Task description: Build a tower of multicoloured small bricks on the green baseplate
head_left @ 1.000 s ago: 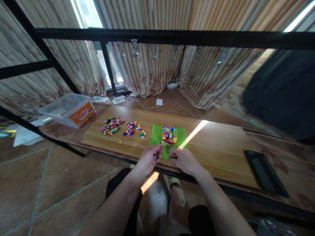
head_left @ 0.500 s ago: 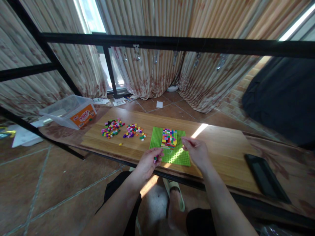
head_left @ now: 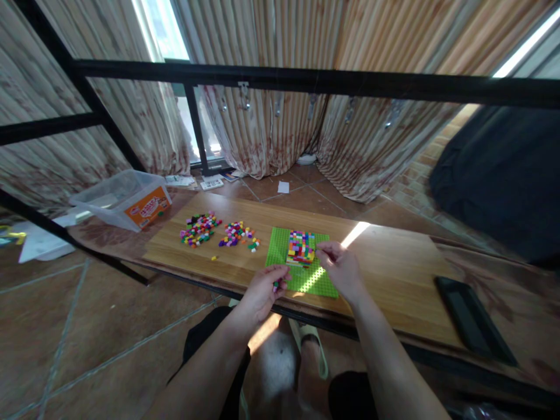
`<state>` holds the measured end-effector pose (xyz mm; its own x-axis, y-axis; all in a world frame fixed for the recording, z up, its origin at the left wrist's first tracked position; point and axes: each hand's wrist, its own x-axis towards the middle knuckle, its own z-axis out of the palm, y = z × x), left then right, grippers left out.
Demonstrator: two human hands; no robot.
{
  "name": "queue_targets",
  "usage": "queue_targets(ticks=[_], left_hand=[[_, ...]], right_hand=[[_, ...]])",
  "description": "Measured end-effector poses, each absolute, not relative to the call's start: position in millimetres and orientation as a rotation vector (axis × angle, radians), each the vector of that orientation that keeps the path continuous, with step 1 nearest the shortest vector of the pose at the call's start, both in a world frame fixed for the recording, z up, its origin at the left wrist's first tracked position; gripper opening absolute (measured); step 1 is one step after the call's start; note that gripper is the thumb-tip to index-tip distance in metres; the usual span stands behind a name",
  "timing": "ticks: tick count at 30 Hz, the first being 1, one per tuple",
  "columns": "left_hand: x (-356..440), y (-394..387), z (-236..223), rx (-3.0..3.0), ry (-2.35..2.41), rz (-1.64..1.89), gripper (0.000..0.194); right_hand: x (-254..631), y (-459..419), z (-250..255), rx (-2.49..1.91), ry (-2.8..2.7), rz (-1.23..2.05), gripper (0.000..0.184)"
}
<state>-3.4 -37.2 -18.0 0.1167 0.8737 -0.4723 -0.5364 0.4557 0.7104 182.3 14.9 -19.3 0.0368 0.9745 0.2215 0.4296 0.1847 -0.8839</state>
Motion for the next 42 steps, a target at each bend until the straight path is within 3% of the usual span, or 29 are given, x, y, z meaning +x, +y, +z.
queue_targets(ticks=[5,13,42], left_hand=[[-3,-38,-17,0.419,0.996,1.071,0.023],[-6,-37,-18,0.430,0.994,1.059,0.024],[-4,-39,-16,0.404,0.988,1.059,0.022]], right_hand=[[176,19,-15,-1.329,-1.515,0.817,0.019],[174,21,-12,-1.300,-1.325,1.015,0.031],[170,18,-16,-1.256,-1.063,1.188,0.021]])
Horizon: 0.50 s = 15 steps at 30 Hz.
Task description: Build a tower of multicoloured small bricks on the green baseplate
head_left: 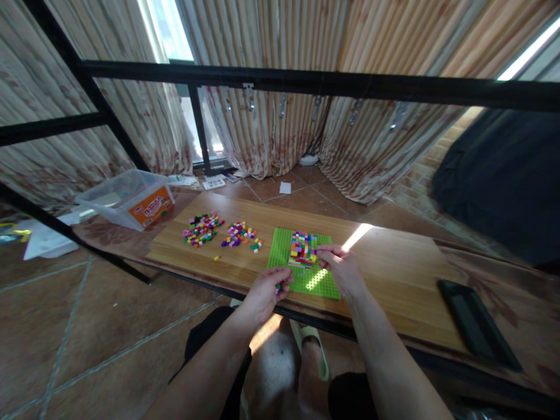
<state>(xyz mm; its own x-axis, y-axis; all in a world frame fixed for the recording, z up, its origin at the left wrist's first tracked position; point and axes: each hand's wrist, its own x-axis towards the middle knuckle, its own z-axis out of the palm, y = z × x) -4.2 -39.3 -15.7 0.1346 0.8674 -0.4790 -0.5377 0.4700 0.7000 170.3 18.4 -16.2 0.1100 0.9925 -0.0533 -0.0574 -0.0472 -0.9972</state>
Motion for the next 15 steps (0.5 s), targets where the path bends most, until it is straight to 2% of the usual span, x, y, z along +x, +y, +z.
queue_targets(ticks=[15], left_hand=[[-1.9,-39.7,-18.1,0.374,0.982,1.088,0.020]], right_hand=[[164.4,17.9,-19.4,-1.241,-0.984,1.133,0.020]])
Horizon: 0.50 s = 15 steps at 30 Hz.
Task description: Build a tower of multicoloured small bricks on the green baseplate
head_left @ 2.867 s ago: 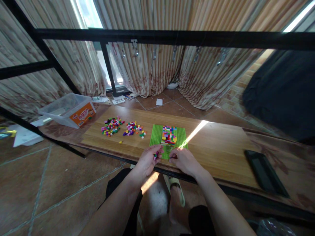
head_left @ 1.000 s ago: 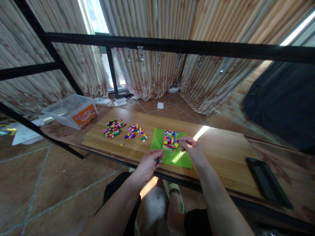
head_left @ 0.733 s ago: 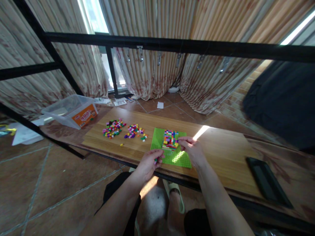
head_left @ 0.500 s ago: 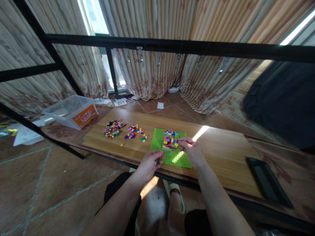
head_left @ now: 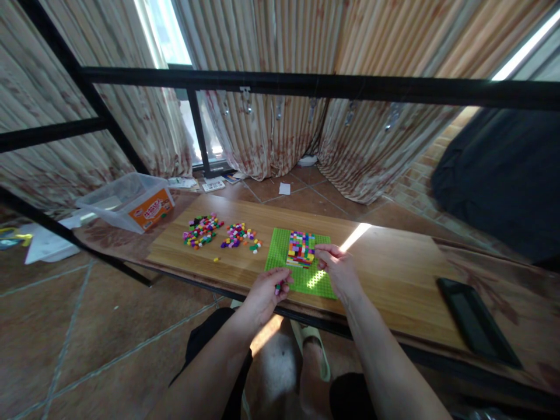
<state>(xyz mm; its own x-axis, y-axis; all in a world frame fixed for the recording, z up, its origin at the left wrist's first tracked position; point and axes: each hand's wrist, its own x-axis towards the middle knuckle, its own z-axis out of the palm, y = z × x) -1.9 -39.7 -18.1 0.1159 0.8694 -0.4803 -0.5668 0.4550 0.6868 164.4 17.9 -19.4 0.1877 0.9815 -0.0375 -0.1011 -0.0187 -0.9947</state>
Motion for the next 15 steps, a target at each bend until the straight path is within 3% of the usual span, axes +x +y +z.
queue_targets(ticks=[6,11,15], left_hand=[[-5,-36,-11,0.255,0.782,1.105,0.034],[-8,-35,-7,0.247,0.661,1.158,0.044],[-9,-36,-6,0.282,0.636,1.155,0.047]], right_hand=[[161,6,-3,-1.171,-1.096,0.972,0.016],[138,-18,12,-1.042,-1.586,1.239,0.012],[127,-27,9,-1.134,-1.981,0.961,0.014]])
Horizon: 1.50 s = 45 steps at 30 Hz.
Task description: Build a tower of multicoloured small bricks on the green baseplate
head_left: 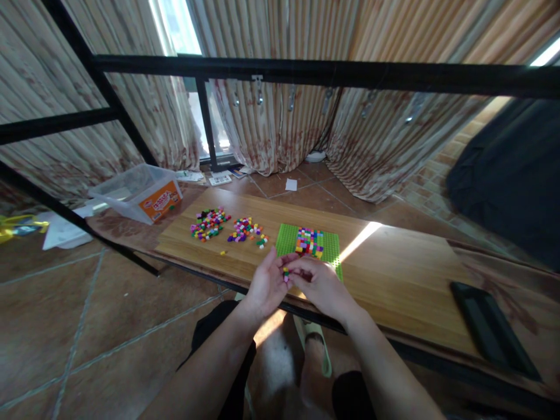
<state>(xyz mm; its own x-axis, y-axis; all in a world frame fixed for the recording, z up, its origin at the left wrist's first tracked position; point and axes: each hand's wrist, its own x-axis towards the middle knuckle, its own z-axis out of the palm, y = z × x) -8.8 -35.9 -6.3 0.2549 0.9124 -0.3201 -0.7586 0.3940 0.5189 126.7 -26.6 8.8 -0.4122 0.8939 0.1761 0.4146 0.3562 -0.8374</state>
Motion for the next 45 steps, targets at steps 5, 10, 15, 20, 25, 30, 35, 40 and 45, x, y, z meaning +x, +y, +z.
queue_targets(ticks=[5,10,15,20,25,30,35,40,45], left_hand=[[-10,-37,-3,0.304,0.598,1.111,0.049],[-10,-37,-2,0.344,0.613,1.064,0.050],[-8,-37,-10,0.256,0.678,1.100,0.030],[-6,-37,-17,0.294,0.756,1.161,0.008],[-8,-37,-17,0.323,0.751,1.187,0.013],[-11,-38,-15,0.276,0.702,1.147,0.013],[-14,-38,-12,0.233,0.641,1.115,0.012],[-18,-38,-8,0.240,0.588,1.059,0.011],[-18,-40,-7,0.287,0.564,1.024,0.010]], right_hand=[[126,-24,0,-1.201,-2.160,0.649,0.022],[124,-24,-3,-1.141,-2.189,0.589,0.022],[123,-24,-2,-1.223,-2.003,0.678,0.020],[124,-24,-2,-1.271,-1.840,0.800,0.019],[126,-22,-1,-1.206,-1.817,0.753,0.016],[130,-20,-1,-1.120,-1.810,0.869,0.016],[130,-19,-3,-1.092,-1.684,0.999,0.013],[129,-22,0,-1.030,-1.636,1.087,0.010],[128,-22,6,-0.953,-1.490,1.229,0.012]])
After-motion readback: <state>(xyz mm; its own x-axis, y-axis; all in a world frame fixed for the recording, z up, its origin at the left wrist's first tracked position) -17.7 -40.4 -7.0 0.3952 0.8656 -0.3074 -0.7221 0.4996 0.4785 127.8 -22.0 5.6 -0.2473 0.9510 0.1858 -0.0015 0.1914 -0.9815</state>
